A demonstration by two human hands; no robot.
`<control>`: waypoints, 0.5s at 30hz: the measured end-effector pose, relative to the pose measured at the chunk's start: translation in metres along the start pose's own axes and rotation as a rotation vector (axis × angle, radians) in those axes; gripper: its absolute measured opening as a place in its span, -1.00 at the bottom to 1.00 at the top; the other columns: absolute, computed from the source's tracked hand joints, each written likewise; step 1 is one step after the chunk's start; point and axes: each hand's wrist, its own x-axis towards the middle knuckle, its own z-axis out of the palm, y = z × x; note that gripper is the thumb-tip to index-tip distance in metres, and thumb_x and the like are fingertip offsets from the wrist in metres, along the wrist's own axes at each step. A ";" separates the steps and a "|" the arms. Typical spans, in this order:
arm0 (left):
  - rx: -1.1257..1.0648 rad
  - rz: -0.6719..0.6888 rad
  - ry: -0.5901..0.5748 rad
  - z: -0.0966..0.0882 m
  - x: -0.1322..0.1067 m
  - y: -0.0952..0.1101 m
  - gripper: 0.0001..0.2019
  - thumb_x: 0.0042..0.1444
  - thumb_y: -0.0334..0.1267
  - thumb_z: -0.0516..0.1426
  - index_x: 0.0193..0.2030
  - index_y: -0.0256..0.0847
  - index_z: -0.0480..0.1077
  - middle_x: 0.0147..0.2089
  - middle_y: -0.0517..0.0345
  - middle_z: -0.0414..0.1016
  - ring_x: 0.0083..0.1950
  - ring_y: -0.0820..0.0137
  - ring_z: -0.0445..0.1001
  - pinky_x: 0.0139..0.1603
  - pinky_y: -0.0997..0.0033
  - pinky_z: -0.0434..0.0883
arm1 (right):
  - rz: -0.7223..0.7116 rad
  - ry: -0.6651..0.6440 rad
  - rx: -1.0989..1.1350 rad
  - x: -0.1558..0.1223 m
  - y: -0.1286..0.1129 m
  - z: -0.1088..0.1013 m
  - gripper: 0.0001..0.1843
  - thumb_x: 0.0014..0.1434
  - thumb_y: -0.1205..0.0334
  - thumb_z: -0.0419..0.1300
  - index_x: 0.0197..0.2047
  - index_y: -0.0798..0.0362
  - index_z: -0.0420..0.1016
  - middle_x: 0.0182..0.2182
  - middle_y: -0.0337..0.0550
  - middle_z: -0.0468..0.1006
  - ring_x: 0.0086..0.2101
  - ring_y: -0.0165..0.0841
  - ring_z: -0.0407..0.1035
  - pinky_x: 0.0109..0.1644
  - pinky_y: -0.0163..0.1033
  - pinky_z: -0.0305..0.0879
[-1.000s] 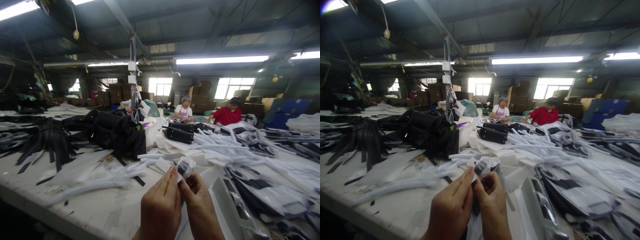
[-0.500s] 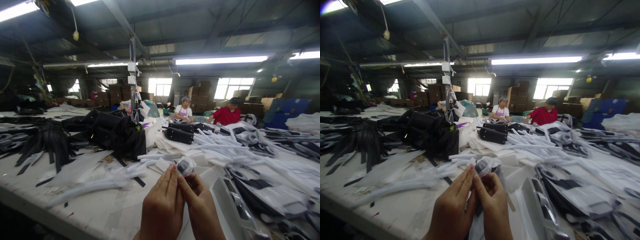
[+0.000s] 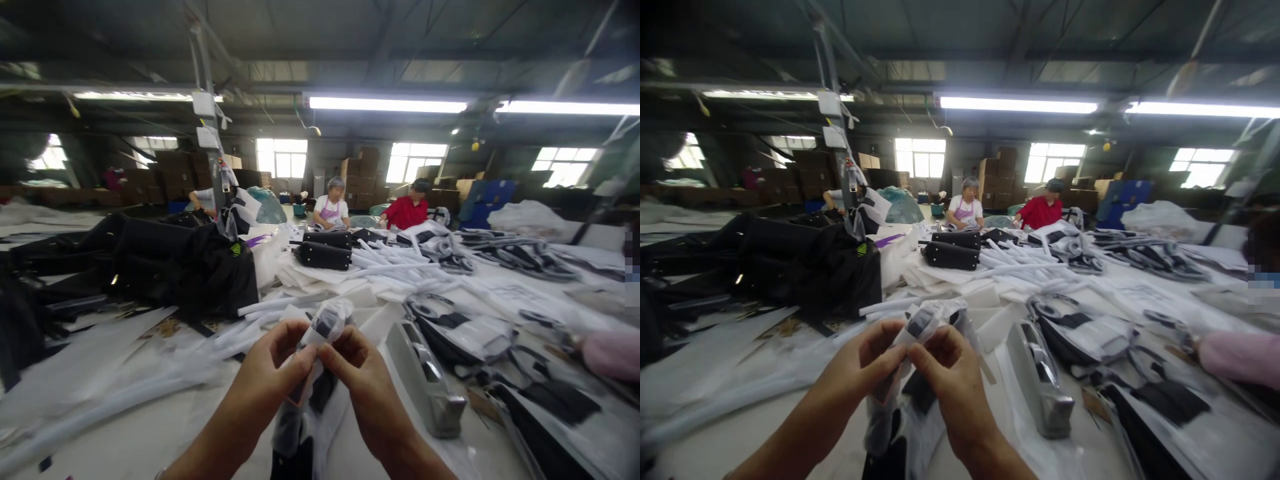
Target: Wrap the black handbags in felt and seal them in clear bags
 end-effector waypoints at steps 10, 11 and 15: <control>-0.060 -0.085 0.192 -0.005 0.000 -0.003 -0.55 -0.09 -0.07 0.38 -0.09 -0.20 0.46 -0.14 0.05 0.62 -0.06 0.19 0.59 -0.15 0.39 0.47 | 0.102 0.594 -0.967 -0.012 0.005 -0.222 -0.60 -0.06 -0.17 0.34 -0.28 -0.05 0.65 -0.02 0.00 0.63 0.09 0.12 0.38 0.25 0.09 0.14; -0.067 -0.092 0.192 -0.004 0.000 -0.003 -0.54 -0.10 -0.06 0.38 -0.09 -0.20 0.46 -0.15 0.05 0.62 -0.08 0.19 0.59 -0.16 0.39 0.47 | 0.136 0.625 -0.978 -0.016 0.008 -0.241 -0.65 -0.12 -0.15 0.37 -0.39 -0.05 0.65 -0.04 0.02 0.65 0.13 0.17 0.34 0.28 0.10 0.09; -0.064 -0.096 0.191 -0.001 0.001 -0.002 -0.53 -0.11 -0.04 0.39 -0.09 -0.20 0.46 -0.16 0.05 0.62 -0.09 0.19 0.59 -0.18 0.39 0.46 | 0.278 0.645 -0.926 -0.027 0.025 -0.272 -0.67 -0.22 -0.12 0.40 -0.52 -0.02 0.68 -0.15 0.09 0.69 0.10 0.27 0.37 0.26 0.17 0.09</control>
